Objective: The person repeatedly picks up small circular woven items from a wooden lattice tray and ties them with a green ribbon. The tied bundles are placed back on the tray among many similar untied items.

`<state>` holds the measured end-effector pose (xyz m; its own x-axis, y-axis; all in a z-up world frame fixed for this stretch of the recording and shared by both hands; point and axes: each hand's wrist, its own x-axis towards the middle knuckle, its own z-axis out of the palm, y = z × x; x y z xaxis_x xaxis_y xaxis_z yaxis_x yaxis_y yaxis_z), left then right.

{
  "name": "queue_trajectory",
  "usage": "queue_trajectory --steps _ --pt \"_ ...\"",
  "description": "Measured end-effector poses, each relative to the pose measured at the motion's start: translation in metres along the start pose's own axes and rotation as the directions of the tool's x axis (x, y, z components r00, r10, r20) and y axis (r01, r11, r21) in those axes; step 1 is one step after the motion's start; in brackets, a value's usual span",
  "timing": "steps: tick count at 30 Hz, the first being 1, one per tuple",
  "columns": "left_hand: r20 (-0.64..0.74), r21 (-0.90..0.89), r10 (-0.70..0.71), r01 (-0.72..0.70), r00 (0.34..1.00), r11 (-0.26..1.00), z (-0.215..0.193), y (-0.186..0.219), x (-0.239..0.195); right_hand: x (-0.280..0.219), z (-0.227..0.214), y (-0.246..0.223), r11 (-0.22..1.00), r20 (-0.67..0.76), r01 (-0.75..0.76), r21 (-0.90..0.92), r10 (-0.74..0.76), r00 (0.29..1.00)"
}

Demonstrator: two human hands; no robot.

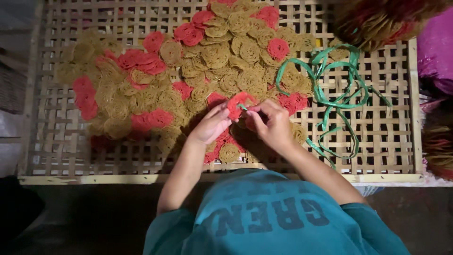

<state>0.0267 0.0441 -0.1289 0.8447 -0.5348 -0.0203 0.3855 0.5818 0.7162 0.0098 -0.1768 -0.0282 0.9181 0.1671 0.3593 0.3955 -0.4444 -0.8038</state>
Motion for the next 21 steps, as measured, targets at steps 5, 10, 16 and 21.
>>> queue_trajectory --steps 5,10,16,21 --pt "0.034 0.475 0.028 -0.041 0.999 0.879 0.037 0.015 0.004 -0.001 0.000 0.006 1.000 -0.011 -0.005 0.000 0.005 1.000" --pt "-0.033 0.597 0.190 -0.133 0.981 0.791 0.061 0.014 0.004 -0.007 0.002 0.019 0.986 -0.052 -0.044 0.158 0.052 0.997" --pt "-0.122 0.704 0.261 -0.102 0.957 0.703 0.079 0.027 0.008 -0.015 0.002 0.035 0.983 0.002 -0.114 0.141 0.115 0.993" --pt "-0.108 0.840 0.445 -0.158 0.889 0.519 0.117 0.051 0.006 -0.005 -0.021 0.031 0.993 -0.014 0.044 0.107 -0.043 0.999"
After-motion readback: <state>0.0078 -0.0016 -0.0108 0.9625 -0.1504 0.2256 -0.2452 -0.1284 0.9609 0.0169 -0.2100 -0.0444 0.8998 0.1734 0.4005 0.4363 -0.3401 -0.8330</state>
